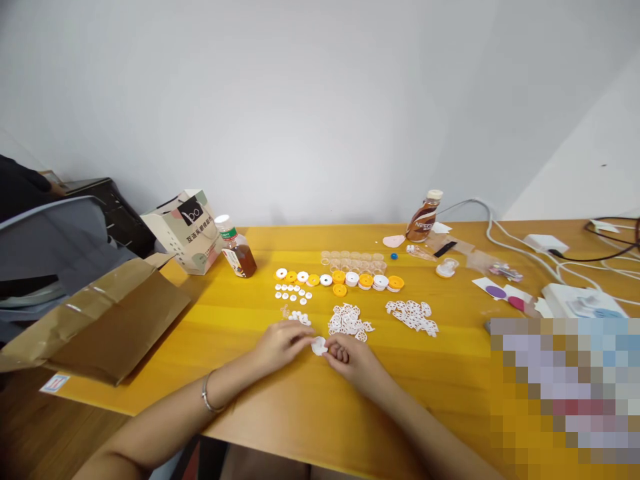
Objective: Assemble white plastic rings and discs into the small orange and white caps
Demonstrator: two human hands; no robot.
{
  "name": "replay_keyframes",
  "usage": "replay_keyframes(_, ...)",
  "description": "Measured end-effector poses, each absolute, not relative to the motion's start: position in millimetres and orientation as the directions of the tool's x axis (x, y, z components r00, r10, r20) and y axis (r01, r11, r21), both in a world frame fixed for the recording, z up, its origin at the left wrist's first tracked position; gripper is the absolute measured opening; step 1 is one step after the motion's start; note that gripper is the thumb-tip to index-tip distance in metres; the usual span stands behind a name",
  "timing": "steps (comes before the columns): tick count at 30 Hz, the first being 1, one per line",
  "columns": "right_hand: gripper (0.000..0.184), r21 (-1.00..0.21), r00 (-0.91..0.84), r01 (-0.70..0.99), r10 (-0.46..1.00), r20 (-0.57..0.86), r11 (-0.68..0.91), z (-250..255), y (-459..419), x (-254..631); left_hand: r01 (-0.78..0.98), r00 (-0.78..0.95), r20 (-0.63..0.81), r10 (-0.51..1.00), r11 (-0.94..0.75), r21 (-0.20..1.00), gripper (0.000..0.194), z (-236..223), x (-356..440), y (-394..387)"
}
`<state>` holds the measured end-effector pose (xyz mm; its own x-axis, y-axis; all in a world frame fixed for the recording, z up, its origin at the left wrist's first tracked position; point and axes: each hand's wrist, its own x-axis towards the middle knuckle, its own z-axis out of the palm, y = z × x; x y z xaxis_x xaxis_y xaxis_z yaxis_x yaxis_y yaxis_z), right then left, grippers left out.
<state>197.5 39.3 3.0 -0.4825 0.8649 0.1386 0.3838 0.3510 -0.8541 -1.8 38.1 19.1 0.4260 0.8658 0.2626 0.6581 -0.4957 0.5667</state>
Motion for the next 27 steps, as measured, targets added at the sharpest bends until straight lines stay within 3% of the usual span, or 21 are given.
replay_keyframes(7,0.018,-0.840,-0.476,0.403,0.867,0.147,0.363,13,39,199,0.786,0.331,0.110,0.937,-0.338,0.518,0.012,38,-62,61)
replay_keyframes(12,0.021,-0.807,-0.469,0.446,0.869,0.159,0.388,20,40,201,0.811,0.374,0.087,0.923,-0.371,0.452,0.011,29,-59,62)
replay_keyframes(19,0.021,-0.805,-0.468,0.445,0.868,0.165,0.393,22,39,202,0.865,0.434,0.104,0.895,-0.446,0.230,0.017,27,-55,63)
replay_keyframes(21,0.021,-0.807,-0.462,0.444,0.871,0.165,0.388,23,39,202,0.871,0.422,0.129,0.897,-0.441,0.218,0.016,26,-52,63)
replay_keyframes(23,0.021,-0.814,-0.449,0.441,0.878,0.164,0.378,23,39,201,0.834,0.410,0.152,0.899,-0.437,0.337,0.013,26,-47,61)
replay_keyframes(27,0.019,-0.857,-0.417,0.397,0.896,0.152,0.329,22,38,193,0.502,0.365,0.152,0.918,-0.332,0.798,0.014,23,-22,53)
